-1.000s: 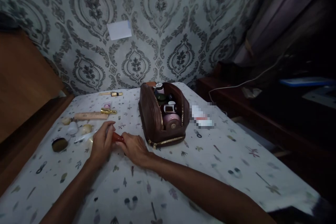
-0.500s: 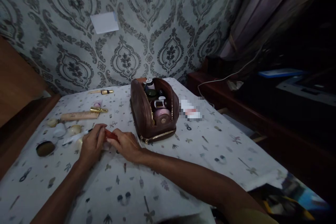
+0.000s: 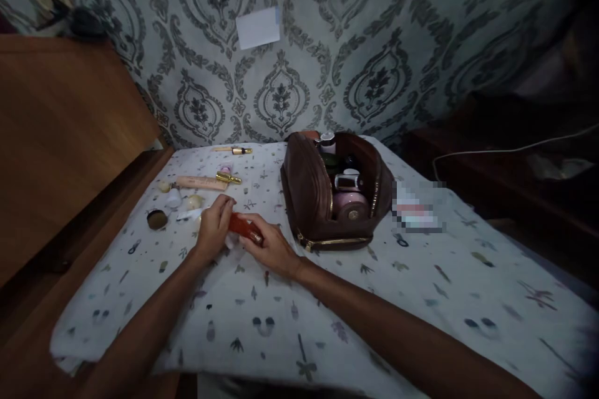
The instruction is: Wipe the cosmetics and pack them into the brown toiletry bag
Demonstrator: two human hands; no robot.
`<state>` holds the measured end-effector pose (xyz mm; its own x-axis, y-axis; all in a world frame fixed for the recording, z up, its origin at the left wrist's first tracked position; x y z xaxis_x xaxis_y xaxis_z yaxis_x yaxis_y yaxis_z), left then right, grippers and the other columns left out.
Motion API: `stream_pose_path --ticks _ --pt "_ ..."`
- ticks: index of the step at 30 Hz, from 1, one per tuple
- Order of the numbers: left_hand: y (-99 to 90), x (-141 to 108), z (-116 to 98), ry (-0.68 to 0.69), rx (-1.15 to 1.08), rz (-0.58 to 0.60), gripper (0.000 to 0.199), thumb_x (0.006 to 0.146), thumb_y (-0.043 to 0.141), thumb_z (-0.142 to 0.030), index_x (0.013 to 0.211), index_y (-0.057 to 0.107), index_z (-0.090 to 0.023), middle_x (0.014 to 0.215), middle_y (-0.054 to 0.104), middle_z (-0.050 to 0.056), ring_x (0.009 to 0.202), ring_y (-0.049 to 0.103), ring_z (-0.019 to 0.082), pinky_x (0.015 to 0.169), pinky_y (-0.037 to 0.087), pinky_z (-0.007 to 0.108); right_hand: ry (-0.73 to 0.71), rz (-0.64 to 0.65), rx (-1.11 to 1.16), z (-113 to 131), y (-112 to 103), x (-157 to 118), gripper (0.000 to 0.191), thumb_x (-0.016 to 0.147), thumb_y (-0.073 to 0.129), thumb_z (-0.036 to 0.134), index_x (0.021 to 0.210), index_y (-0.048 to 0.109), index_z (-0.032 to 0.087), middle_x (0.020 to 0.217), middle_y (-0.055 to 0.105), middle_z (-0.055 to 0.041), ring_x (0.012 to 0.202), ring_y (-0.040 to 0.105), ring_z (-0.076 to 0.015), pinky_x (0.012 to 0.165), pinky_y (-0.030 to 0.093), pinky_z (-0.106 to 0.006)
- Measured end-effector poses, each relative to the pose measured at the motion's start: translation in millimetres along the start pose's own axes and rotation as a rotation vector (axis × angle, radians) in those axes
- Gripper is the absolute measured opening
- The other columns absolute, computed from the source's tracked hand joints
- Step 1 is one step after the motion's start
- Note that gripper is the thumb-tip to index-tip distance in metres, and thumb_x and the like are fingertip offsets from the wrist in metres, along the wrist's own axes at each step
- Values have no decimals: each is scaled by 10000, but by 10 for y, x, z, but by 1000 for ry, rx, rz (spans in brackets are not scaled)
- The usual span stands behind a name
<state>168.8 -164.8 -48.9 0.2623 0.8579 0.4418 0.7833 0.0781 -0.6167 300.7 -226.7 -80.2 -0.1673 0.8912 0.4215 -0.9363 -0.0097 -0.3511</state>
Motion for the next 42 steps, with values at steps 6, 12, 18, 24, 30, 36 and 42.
stream_pose_path --ticks 6,12,18,24,30,36,42 --pt "35 3 30 -35 -97 17 342 962 359 -420 821 582 -202 667 560 -21 648 541 161 610 420 262 -91 2 17 1 18 -34 398 936 535 236 1331 522 195 1240 663 -75 1008 653 -168 902 483 -292" --pt "7 -7 16 -53 -127 -21 364 962 359 -466 897 596 -197 745 605 1 698 566 182 657 440 288 -115 -113 -46 -51 -34 -33 342 920 627 338 1233 613 200 1056 637 -64 947 614 -179 880 495 -311" --pt "50 -119 -157 14 -237 -32 470 984 299 -529 1036 611 -181 965 692 67 928 643 221 863 491 343 -47 -140 0 -62 -74 -8 257 881 684 270 1122 634 198 980 560 -28 944 576 -165 883 475 -291" --pt "273 -203 -123 27 -214 128 545 964 306 -587 1078 629 -163 1004 727 96 942 669 252 833 528 368 -51 -185 25 -63 -115 -2 147 818 729 180 921 624 183 894 536 -2 856 545 -150 814 473 -269" --pt "256 -117 4 -64 -214 129 513 935 360 -612 965 639 -182 914 725 63 872 657 240 812 518 339 -19 -281 109 -88 -160 -14 219 817 739 228 1009 642 183 920 541 -9 847 562 -141 768 494 -246" --pt "266 -57 61 -120 -225 132 419 903 440 -559 751 585 -197 682 613 -8 679 571 184 657 458 277 -72 -258 109 -64 -161 -14 317 783 773 239 1071 653 192 925 559 -6 877 581 -147 824 503 -260" --pt "228 -33 49 -148 -197 87 404 887 444 -517 638 525 -209 589 530 -28 598 494 160 587 397 272 -107 -239 201 -36 -151 -14 308 827 716 234 1127 647 233 981 535 -15 886 575 -141 785 517 -257"
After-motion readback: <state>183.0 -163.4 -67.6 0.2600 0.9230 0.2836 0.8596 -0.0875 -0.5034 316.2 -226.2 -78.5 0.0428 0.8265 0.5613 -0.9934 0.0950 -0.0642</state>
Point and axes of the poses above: each hand's wrist, its own x-axis towards the middle knuckle, its own y-axis out of the palm, z = x × y, the point moved 5 cm from there along x, towards the middle knuckle
